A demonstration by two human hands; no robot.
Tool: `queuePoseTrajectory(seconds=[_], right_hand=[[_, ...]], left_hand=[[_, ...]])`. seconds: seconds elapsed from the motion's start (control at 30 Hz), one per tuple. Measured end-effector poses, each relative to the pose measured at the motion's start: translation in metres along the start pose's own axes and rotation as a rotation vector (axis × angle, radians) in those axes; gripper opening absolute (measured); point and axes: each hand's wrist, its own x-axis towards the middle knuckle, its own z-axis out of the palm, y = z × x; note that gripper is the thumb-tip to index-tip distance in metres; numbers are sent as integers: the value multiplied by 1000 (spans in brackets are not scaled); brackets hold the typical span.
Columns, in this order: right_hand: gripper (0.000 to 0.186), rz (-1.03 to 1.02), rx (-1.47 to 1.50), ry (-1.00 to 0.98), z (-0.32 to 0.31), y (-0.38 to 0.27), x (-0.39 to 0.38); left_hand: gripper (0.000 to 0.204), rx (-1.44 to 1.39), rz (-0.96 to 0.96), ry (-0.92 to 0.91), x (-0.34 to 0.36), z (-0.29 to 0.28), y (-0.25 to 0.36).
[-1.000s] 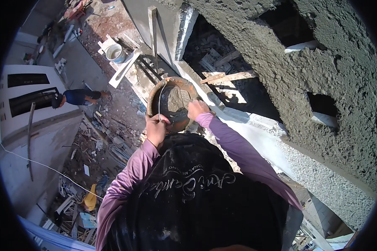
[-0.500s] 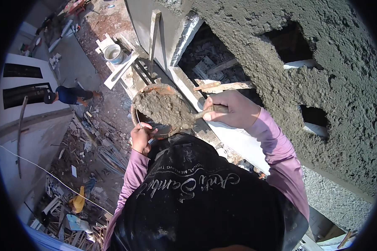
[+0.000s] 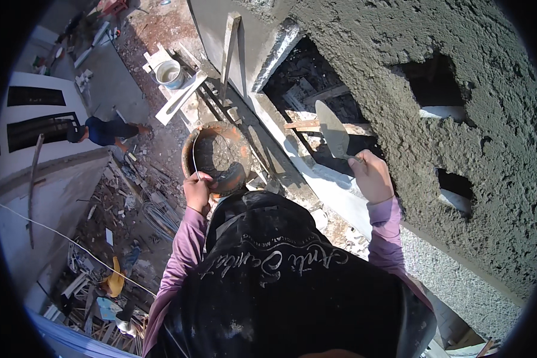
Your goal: The person scoops mortar from a bucket with a trowel, applies it onto an exterior wall, pours liquid from a plastic cup into the bucket, continues plastering the wall, and walks along the scaffolding planks.
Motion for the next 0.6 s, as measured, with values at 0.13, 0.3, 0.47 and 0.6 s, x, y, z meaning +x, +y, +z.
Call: queuePoseTrajectory(seconds=[0.13, 0.3, 0.47, 0.6], right_hand=[[29, -103, -122, -215, 149, -5, 54], [20, -377, -320, -431, 254, -55, 96], [24, -294, -18, -229, 216, -35, 81], [24, -511, 106, -77, 135, -67, 72]], left_hand=[[24, 54, 18, -113, 2, 19, 19], [23, 99, 40, -253, -13, 47, 41], [23, -106, -131, -215, 2, 38, 52], [23, -167, -187, -129, 6, 34, 52]])
